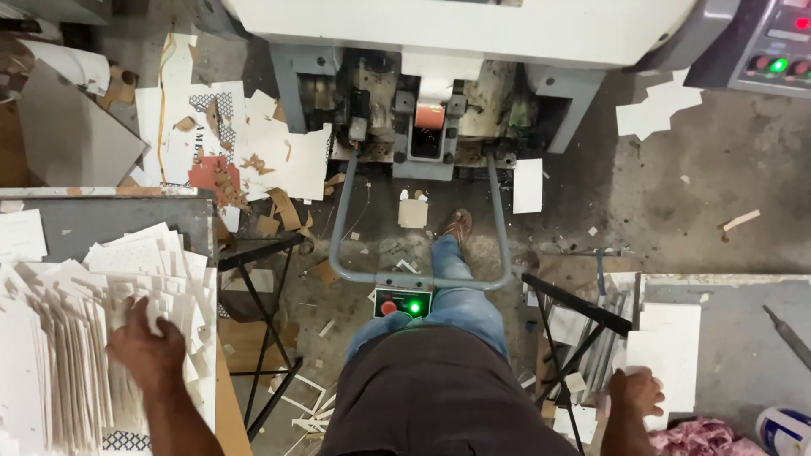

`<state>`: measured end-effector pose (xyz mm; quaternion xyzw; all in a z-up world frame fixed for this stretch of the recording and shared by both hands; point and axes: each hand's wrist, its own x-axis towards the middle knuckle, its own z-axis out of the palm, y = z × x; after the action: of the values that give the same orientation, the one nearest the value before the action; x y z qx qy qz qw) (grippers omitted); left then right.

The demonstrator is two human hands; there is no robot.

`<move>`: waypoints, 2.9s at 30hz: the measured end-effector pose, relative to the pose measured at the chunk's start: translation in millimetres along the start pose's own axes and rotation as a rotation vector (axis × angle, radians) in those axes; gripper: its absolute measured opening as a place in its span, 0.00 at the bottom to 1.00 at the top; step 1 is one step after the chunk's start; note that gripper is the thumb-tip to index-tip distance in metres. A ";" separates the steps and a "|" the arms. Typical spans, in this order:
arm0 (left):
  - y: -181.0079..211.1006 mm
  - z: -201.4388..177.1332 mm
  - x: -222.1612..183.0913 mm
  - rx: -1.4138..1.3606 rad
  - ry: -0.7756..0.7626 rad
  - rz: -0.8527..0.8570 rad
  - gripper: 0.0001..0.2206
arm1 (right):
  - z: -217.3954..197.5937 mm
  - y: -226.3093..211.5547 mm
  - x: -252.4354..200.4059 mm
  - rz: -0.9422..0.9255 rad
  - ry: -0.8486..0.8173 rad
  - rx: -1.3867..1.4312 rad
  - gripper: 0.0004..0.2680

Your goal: The recorder is operating a die-cutting machine to process white paper sheets.

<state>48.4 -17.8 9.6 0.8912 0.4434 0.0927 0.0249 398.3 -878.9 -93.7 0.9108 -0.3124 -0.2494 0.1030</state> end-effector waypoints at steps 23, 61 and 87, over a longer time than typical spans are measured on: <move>345.5 -29.7 125.5 -0.626 -0.252 0.733 0.21 | 3.7 97.5 77.1 -0.199 0.415 0.261 0.12; 243.5 12.2 -4.2 -0.244 -0.410 0.764 0.26 | -142.3 -475.5 -207.9 -1.754 0.574 0.165 0.18; -269.9 41.1 -161.8 0.096 -0.182 -0.484 0.29 | -222.7 -390.4 -175.2 -1.717 0.791 0.972 0.15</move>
<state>-251.3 18.6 -88.1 0.7641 0.6433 -0.0174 0.0437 596.8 -457.3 30.8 0.7858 0.4247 0.2268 -0.3882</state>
